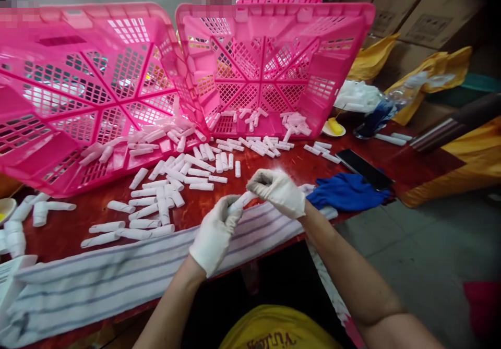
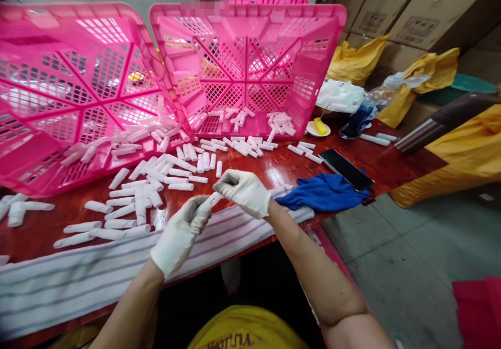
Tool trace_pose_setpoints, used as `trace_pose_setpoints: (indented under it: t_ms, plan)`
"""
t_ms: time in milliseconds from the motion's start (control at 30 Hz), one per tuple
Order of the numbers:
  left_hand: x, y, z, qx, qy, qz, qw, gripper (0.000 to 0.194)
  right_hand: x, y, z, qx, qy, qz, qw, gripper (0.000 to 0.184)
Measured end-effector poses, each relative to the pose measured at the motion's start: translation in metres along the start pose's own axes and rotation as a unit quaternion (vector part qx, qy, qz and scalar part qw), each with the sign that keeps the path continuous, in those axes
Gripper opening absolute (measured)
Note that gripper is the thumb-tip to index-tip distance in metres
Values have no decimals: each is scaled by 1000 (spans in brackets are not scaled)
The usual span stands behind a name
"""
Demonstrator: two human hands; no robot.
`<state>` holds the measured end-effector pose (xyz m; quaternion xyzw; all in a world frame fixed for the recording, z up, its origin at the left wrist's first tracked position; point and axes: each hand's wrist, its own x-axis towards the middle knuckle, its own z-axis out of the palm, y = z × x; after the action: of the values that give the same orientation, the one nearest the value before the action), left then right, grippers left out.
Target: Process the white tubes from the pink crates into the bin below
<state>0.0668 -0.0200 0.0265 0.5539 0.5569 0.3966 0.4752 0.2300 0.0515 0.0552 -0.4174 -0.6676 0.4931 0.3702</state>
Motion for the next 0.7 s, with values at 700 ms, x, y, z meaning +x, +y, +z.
trace_pose_setpoints:
  t_ms: [700]
  plan:
    - [-9,16,12,-331,-156,-136,920,33,-32,10,7,104,26,-107,988,20]
